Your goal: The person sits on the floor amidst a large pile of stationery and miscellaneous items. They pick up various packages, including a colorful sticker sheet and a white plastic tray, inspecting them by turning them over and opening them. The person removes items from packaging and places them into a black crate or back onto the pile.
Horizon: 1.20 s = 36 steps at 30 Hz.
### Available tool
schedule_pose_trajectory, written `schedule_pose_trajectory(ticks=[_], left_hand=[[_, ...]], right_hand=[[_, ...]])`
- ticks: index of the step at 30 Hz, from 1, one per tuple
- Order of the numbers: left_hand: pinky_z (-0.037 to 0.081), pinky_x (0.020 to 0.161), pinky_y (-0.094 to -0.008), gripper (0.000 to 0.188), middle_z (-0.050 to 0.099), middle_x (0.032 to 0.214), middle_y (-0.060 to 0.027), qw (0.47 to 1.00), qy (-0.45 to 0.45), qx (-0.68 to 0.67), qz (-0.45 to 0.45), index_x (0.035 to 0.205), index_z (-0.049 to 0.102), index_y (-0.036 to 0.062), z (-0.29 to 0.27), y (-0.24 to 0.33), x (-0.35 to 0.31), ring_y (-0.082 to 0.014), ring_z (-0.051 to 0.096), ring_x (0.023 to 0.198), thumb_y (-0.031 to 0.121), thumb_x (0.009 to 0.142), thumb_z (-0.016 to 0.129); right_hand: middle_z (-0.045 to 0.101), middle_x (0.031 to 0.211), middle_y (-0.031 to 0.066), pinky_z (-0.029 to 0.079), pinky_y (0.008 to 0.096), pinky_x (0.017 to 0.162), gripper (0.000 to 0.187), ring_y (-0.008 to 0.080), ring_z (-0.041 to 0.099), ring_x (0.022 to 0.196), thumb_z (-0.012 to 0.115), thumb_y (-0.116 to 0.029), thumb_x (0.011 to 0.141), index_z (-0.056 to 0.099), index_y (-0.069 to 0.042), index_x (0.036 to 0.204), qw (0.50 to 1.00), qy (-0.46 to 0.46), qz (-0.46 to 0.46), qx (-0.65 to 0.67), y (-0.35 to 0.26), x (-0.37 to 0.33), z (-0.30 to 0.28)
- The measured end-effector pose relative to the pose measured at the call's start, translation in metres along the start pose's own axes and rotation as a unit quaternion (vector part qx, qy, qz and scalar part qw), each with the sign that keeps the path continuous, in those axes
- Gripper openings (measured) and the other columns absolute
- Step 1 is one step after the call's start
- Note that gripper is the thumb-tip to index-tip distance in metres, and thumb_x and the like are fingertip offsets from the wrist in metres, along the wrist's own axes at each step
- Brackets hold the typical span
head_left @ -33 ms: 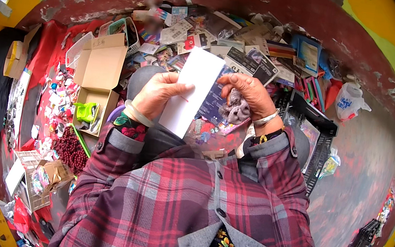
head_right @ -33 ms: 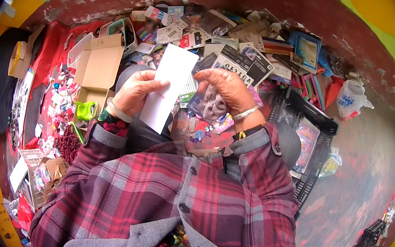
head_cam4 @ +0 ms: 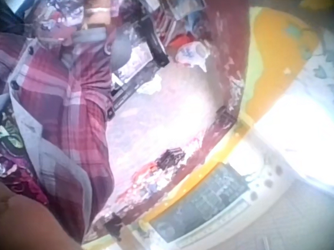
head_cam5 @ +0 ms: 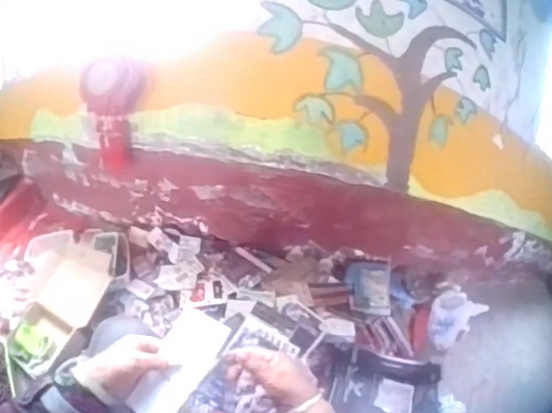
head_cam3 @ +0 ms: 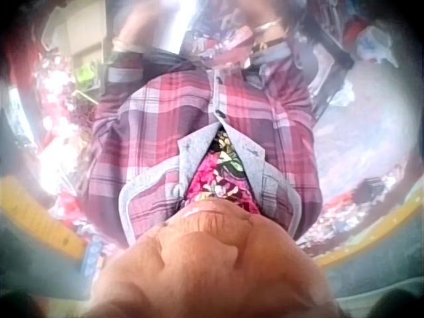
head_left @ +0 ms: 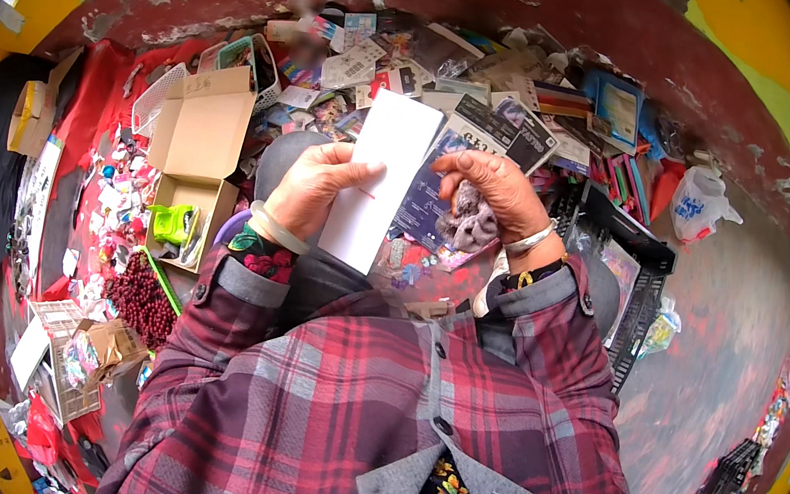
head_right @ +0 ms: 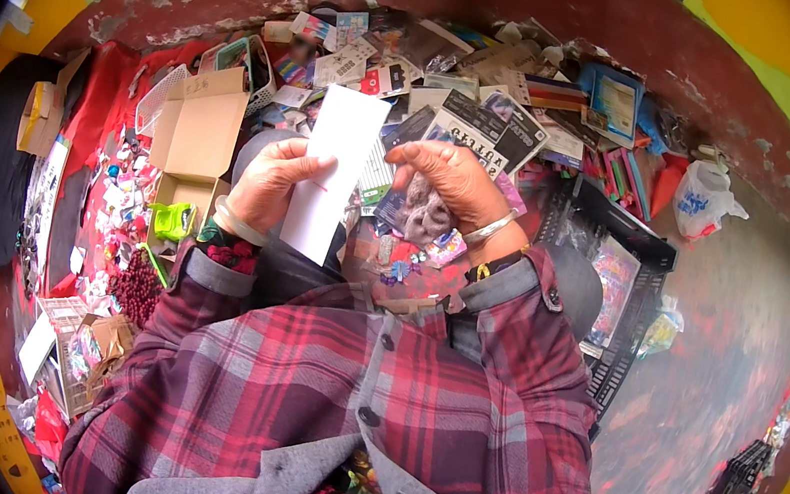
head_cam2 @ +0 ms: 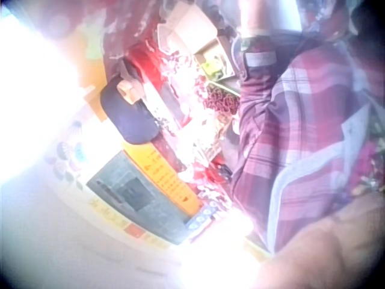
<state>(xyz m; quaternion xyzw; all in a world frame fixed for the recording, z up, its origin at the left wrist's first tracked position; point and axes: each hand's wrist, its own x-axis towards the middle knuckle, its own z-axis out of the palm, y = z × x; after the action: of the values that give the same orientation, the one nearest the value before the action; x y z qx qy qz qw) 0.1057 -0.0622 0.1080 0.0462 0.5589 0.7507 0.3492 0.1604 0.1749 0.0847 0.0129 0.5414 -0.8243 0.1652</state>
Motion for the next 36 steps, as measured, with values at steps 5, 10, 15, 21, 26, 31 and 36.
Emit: schedule_pose_trajectory(ticks=[5, 10, 15, 21, 26, 31, 36], left_hand=[[0.048, 0.066, -0.0223, 0.018, 0.064, 0.085, -0.0040, 0.999, 0.025, -0.024, 0.015, 0.096, 0.062, -0.0002, -0.007, -0.009, 0.002, -0.0100, 0.060, 0.072, 0.011, 0.081, 0.065], [0.048, 0.068, -0.0227, 0.020, 0.064, 0.085, -0.0032, 1.000, 0.001, -0.015, -0.001, 0.098, 0.062, 0.0008, -0.002, -0.015, 0.005, -0.0099, 0.060, 0.075, 0.014, 0.083, 0.064], [0.050, 0.070, -0.0245, 0.021, 0.064, 0.087, -0.0032, 0.999, -0.028, -0.006, -0.043, 0.100, 0.062, 0.0017, 0.007, -0.013, 0.003, -0.0109, 0.061, 0.076, 0.016, 0.084, 0.062], [0.048, 0.067, -0.0223, 0.022, 0.064, 0.086, -0.0033, 0.999, -0.031, 0.021, -0.026, 0.098, 0.062, 0.0000, 0.010, -0.020, 0.004, -0.0091, 0.060, 0.075, 0.018, 0.085, 0.061], [0.048, 0.068, -0.0230, 0.022, 0.064, 0.085, -0.0037, 0.998, -0.042, 0.025, -0.044, 0.097, 0.063, -0.0003, 0.008, -0.028, 0.005, -0.0102, 0.060, 0.074, 0.017, 0.084, 0.063], [0.048, 0.071, -0.0249, 0.023, 0.064, 0.090, -0.0039, 0.998, -0.038, -0.001, -0.050, 0.101, 0.061, 0.0016, 0.008, -0.023, 0.008, -0.0111, 0.061, 0.078, 0.016, 0.084, 0.062], [0.046, 0.064, -0.0225, 0.025, 0.063, 0.088, -0.0012, 0.998, 0.001, -0.060, -0.013, 0.102, 0.059, 0.0031, 0.010, -0.025, 0.014, -0.0084, 0.059, 0.074, 0.020, 0.083, 0.064]], right_hand=[[0.062, 0.076, 0.0029, 0.042, 0.0200, 0.068, 0.033, 0.0083, 0.055, 0.073, 0.060, -0.032, 0.086, 0.063, -0.001, 0.096, 0.999, -0.017, 0.001, -0.037, 0.002, -0.001, 0.011], [0.062, 0.078, 0.0029, 0.040, 0.0214, 0.073, 0.032, 0.0090, 0.055, 0.076, 0.063, -0.030, 0.084, 0.063, 0.000, 0.096, 0.999, -0.010, 0.002, -0.041, 0.001, 0.000, 0.015], [0.062, 0.081, 0.0019, 0.040, 0.0200, 0.071, 0.025, 0.0073, 0.054, 0.077, 0.064, -0.023, 0.082, 0.063, 0.001, 0.091, 0.996, -0.020, -0.024, -0.089, 0.004, 0.000, 0.014], [0.061, 0.078, 0.0011, 0.042, 0.0206, 0.065, 0.020, 0.0066, 0.053, 0.072, 0.065, -0.017, 0.080, 0.064, 0.002, 0.087, 0.997, 0.015, -0.012, -0.068, 0.017, 0.004, 0.012], [0.060, 0.074, -0.0002, 0.041, 0.0201, 0.062, 0.017, 0.0058, 0.052, 0.068, 0.065, -0.014, 0.079, 0.064, 0.002, 0.082, 0.994, 0.028, -0.008, -0.102, 0.019, 0.002, 0.012], [0.061, 0.076, 0.0002, 0.042, 0.0199, 0.063, 0.015, 0.0056, 0.053, 0.068, 0.065, -0.012, 0.079, 0.064, 0.002, 0.083, 0.991, 0.010, 0.005, -0.133, 0.024, 0.006, 0.005], [0.060, 0.072, 0.0000, 0.042, 0.0219, 0.062, 0.016, 0.0056, 0.051, 0.067, 0.063, -0.013, 0.077, 0.064, 0.003, 0.082, 0.986, -0.027, 0.003, -0.162, 0.018, 0.003, 0.021]])
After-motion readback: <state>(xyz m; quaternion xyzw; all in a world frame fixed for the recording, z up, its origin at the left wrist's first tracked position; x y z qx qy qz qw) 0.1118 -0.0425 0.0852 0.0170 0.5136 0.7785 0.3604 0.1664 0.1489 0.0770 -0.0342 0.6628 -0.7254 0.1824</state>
